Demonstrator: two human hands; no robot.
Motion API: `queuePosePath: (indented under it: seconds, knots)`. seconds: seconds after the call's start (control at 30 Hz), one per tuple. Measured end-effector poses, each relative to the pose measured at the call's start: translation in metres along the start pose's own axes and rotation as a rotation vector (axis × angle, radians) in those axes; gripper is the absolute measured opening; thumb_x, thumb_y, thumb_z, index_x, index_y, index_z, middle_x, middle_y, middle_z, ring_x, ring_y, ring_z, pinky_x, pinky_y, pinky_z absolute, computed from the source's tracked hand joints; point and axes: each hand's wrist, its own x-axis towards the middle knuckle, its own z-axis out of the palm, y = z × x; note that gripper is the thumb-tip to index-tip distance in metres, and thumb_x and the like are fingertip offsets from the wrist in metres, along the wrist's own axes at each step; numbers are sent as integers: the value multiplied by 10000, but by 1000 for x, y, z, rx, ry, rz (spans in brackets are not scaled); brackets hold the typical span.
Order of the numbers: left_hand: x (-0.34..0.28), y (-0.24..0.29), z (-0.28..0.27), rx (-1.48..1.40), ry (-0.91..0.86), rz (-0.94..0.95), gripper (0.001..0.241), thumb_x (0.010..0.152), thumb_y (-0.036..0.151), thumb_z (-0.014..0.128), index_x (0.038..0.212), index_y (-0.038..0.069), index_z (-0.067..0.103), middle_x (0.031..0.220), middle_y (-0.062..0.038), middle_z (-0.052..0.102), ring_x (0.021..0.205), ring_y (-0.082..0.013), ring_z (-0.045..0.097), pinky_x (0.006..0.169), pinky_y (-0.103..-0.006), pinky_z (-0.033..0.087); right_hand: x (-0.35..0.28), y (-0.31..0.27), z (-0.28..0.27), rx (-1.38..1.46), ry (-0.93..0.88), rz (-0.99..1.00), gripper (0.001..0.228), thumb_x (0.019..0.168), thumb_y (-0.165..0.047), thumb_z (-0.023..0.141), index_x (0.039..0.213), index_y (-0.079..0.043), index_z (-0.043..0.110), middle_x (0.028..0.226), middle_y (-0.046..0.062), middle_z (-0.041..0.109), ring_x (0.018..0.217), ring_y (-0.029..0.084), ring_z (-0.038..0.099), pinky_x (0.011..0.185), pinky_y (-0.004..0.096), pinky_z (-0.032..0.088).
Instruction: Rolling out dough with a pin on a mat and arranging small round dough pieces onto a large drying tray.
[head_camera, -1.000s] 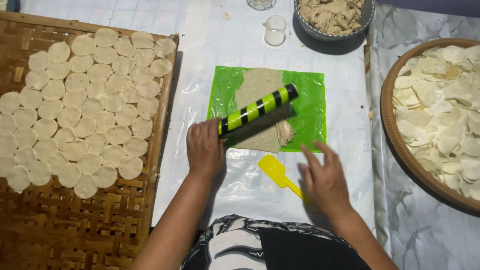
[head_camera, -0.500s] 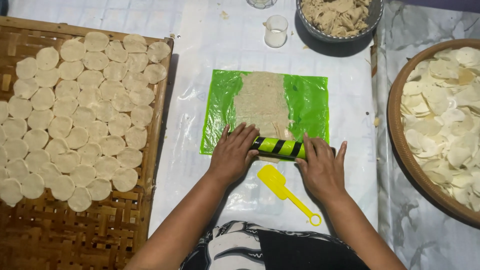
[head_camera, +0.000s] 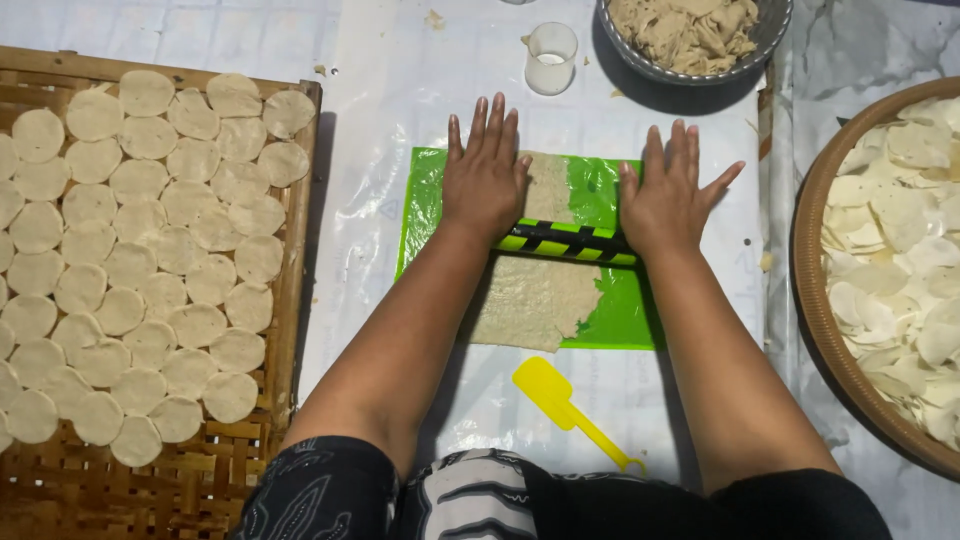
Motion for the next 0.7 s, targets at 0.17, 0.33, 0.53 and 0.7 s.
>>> queuePosePath:
  seconds: [0.17,0.33,0.53,0.7]
  knots:
    - [-7,-1,1,-4,-27,-34,703,1071,477,177,1619,38,151,1708,-134,18,1553,-242,-85,1242,-531,-101,-7,-9,-10,-11,-55,-11,642,1078,-456,322,1595,-75,326,1702,175,123,1558,293,-1,1094,734,-155]
    - [-66,12,-18,-104,-84,-42,655,1080,431,156,1642,99,222,1727,-128,125,1602,-275,50,1267,-529,-62,-65,-20,-24,35,-169,23,616,1115,-477,266,1644,-161,274,1725,189,80,1590,305,-7,1171,703,-111]
    - [-133,18,-10,-122,-141,-14,642,1084,415,140,1647,112,195,1728,-140,102,1595,-297,18,1262,-510,-56,-140,-15,-22,-3,-194,-61,654,1107,-471,213,1636,-91,262,1702,262,91,1583,379,50,1196,666,48]
    - [-192,24,-3,-117,-238,-11,636,1091,436,126,1661,154,92,1734,-120,31,1589,-291,-19,1249,-501,-81,-200,-12,-21,-1,-145,-135,696,1077,-472,269,1636,-71,165,1689,252,136,1567,362,101,1224,604,9]
